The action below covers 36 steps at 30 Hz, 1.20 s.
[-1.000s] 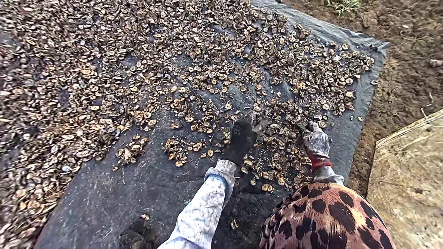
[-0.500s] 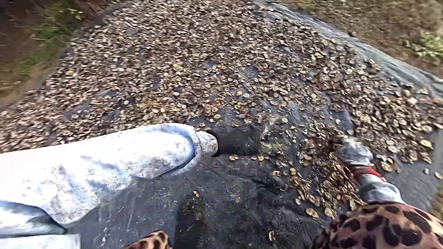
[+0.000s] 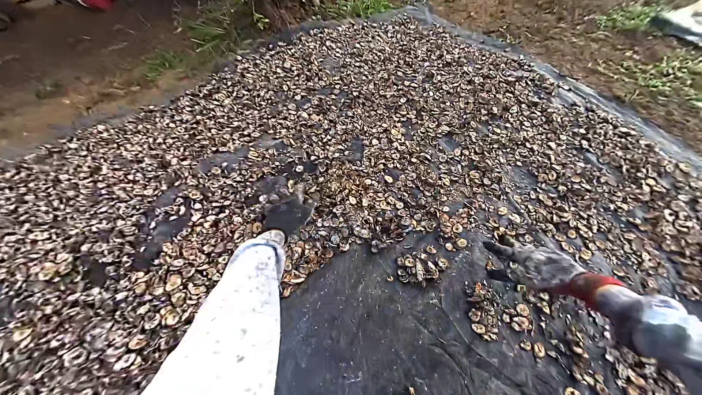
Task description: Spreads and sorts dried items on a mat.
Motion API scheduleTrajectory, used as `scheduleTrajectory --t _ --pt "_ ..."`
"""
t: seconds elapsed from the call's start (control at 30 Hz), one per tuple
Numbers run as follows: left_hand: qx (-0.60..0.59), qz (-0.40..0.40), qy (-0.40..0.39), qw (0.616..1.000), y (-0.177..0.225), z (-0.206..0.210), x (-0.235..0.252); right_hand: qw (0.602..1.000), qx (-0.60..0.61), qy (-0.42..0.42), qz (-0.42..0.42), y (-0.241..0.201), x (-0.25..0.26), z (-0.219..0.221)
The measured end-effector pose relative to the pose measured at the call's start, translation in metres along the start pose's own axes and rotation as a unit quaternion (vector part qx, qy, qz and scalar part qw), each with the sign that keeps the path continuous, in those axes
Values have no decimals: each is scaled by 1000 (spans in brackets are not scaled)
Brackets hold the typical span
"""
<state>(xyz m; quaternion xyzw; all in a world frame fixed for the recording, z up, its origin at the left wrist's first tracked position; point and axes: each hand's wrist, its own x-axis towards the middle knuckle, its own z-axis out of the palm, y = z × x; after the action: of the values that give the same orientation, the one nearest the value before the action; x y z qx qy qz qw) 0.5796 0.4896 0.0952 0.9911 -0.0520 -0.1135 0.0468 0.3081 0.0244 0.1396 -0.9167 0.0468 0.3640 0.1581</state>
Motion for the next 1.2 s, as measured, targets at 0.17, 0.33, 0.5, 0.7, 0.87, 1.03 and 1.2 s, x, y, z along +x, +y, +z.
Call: scheduleTrajectory --t 0.17,0.33,0.5,0.7,0.87,1.03,1.2 --pt "2 -79 -28 997 -44 26 84 986 107 128 -23 -129 195 -38" --pt "-3 -33 -61 998 -39 48 102 954 221 195 60 -236 323 -73" --pt "12 -8 -55 998 -23 38 87 983 138 121 -34 -309 337 -59" --pt "-10 31 -134 990 22 35 -19 986 92 108 -84 -270 230 -4" --pt "-122 101 -212 964 75 51 -155 970 233 44 55 -211 81 72" --pt "-545 85 -136 823 85 59 -184 765 620 141 97 -176 24 115" --pt "-611 -18 -64 789 44 0 -97 649 724 231 -26 -179 55 51"
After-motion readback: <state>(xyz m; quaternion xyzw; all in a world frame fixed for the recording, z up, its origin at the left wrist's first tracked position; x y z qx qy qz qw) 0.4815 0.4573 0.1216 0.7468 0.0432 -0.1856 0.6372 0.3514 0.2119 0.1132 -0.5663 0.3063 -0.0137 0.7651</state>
